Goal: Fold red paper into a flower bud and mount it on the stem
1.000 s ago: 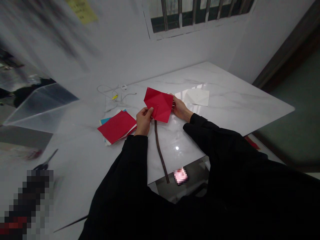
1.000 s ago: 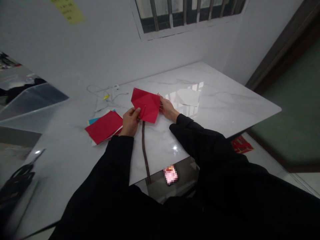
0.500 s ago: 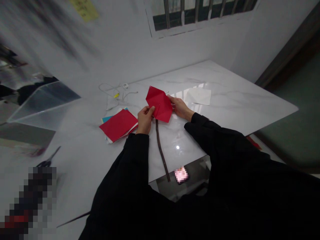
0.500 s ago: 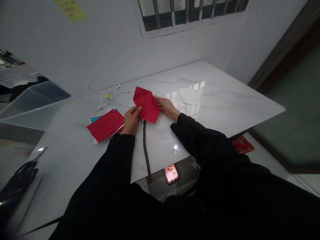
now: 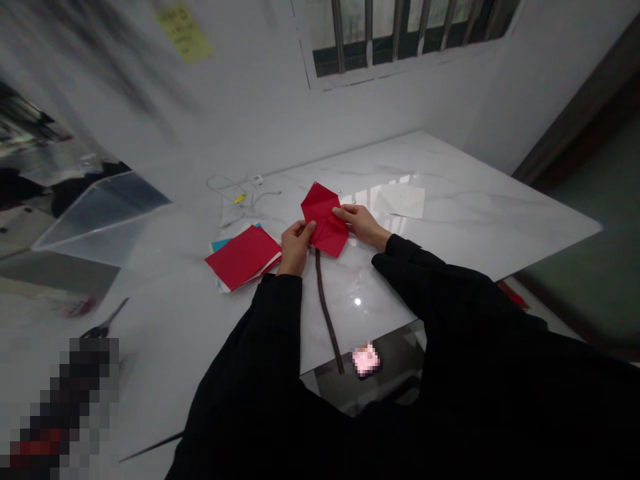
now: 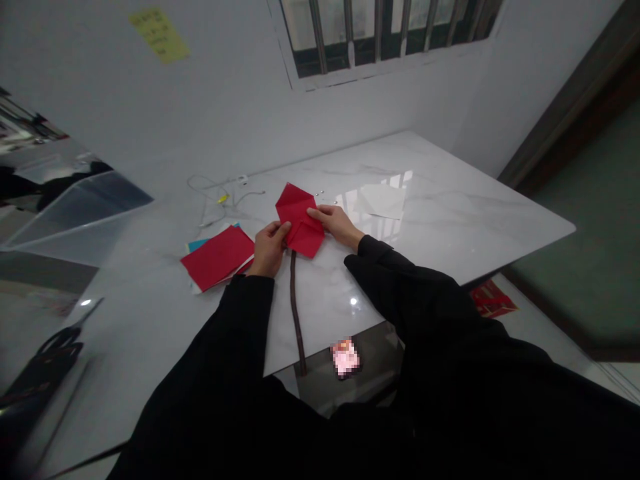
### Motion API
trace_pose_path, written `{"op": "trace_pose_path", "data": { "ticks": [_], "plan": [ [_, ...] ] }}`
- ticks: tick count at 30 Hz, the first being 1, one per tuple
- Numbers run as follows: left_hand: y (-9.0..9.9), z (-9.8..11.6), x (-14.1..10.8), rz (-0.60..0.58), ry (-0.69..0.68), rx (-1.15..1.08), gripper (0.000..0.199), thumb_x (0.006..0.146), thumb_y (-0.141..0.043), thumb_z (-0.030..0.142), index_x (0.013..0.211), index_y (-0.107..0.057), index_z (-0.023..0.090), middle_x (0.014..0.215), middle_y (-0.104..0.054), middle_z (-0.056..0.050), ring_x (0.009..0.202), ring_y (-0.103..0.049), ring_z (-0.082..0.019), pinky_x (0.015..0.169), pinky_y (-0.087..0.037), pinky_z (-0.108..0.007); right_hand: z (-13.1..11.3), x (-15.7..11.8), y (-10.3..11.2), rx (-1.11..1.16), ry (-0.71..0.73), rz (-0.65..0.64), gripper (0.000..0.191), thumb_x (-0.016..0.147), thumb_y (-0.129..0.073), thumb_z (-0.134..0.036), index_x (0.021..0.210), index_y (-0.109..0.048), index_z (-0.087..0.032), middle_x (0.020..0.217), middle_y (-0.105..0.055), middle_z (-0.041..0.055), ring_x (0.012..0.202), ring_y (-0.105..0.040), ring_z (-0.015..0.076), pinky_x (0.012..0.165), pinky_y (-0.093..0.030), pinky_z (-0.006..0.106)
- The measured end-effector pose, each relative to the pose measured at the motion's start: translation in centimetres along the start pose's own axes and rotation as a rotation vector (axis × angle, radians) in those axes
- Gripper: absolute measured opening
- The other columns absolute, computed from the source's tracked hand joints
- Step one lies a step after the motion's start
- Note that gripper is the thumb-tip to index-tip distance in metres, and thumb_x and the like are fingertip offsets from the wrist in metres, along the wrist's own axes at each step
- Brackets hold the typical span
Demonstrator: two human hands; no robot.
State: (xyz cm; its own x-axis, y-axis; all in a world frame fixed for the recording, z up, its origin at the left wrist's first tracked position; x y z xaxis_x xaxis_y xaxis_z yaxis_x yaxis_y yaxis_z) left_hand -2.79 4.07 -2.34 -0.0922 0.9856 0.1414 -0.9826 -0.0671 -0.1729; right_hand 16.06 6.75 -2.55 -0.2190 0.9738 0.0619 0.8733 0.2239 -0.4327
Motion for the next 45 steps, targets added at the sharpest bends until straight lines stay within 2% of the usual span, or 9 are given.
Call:
{"op": "trace_pose_path", "data": {
  "ticks": [5, 10, 15, 20, 32, 40, 45],
  "plan": [
    [-0.1, 0.4, -0.4, -0.027, -0.002, 0.012, 0.046, 0.066, -0.096, 0.051, 0.083, -0.072, 0.016, 0.073, -0.070, -0.001, 0.062, -0.059, -0.012, 0.056, -0.044, -0.023, 0.7, 0.4, 0.3, 0.005, 0.033, -0.047, 0.037, 0.075, -0.095, -0.047, 0.096, -0.082, -0.020, 0.101, -0.082, 0.0073, 0.084, -0.072, 0.0181, 0.079, -0.061, 0.033],
    [-0.2, 0.7, -0.6, -0.029, -0.005, 0.013, 0.046, 0.066, -0.095, 0.052, 0.081, -0.070, 0.016, 0.075, -0.071, -0.002, 0.067, -0.063, -0.014, 0.061, -0.049, -0.025, 0.7, 0.3, 0.3, -0.109, 0.048, -0.056, 0.037, 0.078, -0.092, -0.048, 0.098, -0.083, -0.018, 0.099, -0.083, 0.0086, 0.081, -0.072, 0.0185, 0.079, -0.061, 0.034],
    [-0.3, 0.7, -0.7, -0.047, 0.005, 0.000, 0.047, 0.067, -0.095, 0.054, 0.086, -0.074, 0.016, 0.082, -0.075, -0.005, 0.073, -0.067, -0.017, 0.068, -0.053, -0.028, 0.4, -0.1, 0.0, -0.152, 0.038, -0.060, 0.038, 0.076, -0.092, -0.050, 0.093, -0.084, -0.016, 0.095, -0.083, 0.0096, 0.078, -0.072, 0.0185, 0.074, -0.060, 0.032],
    [-0.3, 0.6, -0.8, -0.080, 0.018, 0.023, 0.052, 0.066, -0.097, 0.056, 0.089, -0.078, 0.014, 0.086, -0.078, -0.009, 0.080, -0.073, -0.023, 0.076, -0.058, -0.035, 0.1, -0.4, -0.3, -0.172, 0.048, -0.060, 0.038, 0.075, -0.093, -0.051, 0.088, -0.084, -0.017, 0.090, -0.082, 0.0085, 0.075, -0.071, 0.0191, 0.071, -0.059, 0.032],
    [-0.1, 0.3, -0.5, -0.032, -0.001, 0.019, 0.053, 0.066, -0.097, 0.057, 0.090, -0.079, 0.014, 0.087, -0.080, -0.009, 0.081, -0.074, -0.023, 0.074, -0.059, -0.033, -0.1, -0.4, -0.1, -0.200, 0.026, -0.088, 0.038, 0.075, -0.094, -0.051, 0.090, -0.083, -0.018, 0.093, -0.083, 0.0090, 0.079, -0.072, 0.0205, 0.076, -0.061, 0.036],
    [-0.3, 0.6, -0.9, -0.029, 0.006, 0.042, 0.058, 0.064, -0.096, 0.059, 0.096, -0.082, 0.013, 0.095, -0.082, -0.011, 0.091, -0.077, -0.027, 0.086, -0.061, -0.039, 0.7, 0.3, 0.3, -0.230, 0.037, -0.115, 0.049, 0.070, -0.095, -0.055, 0.091, -0.082, -0.013, 0.093, -0.082, 0.0099, 0.078, -0.071, 0.0183, 0.074, -0.059, 0.032],
    [-0.4, 0.7, -0.9, -0.022, 0.012, 0.034, 0.057, 0.063, -0.097, 0.057, 0.097, -0.083, 0.013, 0.094, -0.083, -0.011, 0.091, -0.077, -0.028, 0.086, -0.061, -0.038, 0.8, 0.4, 0.4, -0.227, 0.056, -0.134, 0.048, 0.073, -0.094, -0.054, 0.095, -0.081, -0.013, 0.094, -0.082, 0.0104, 0.080, -0.071, 0.0190, 0.077, -0.060, 0.034]
  ]
}}
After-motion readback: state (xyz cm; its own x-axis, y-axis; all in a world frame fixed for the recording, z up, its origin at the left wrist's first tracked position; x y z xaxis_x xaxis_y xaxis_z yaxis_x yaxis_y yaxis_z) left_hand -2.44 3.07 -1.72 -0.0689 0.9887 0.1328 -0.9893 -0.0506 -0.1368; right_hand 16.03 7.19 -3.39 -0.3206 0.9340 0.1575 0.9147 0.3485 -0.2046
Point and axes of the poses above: each hand's wrist, its own x-axis towards the middle knuckle, its own y-axis out of the back of the hand, z = x × y, the point moved 2 cm from there along x, towards the middle knuckle
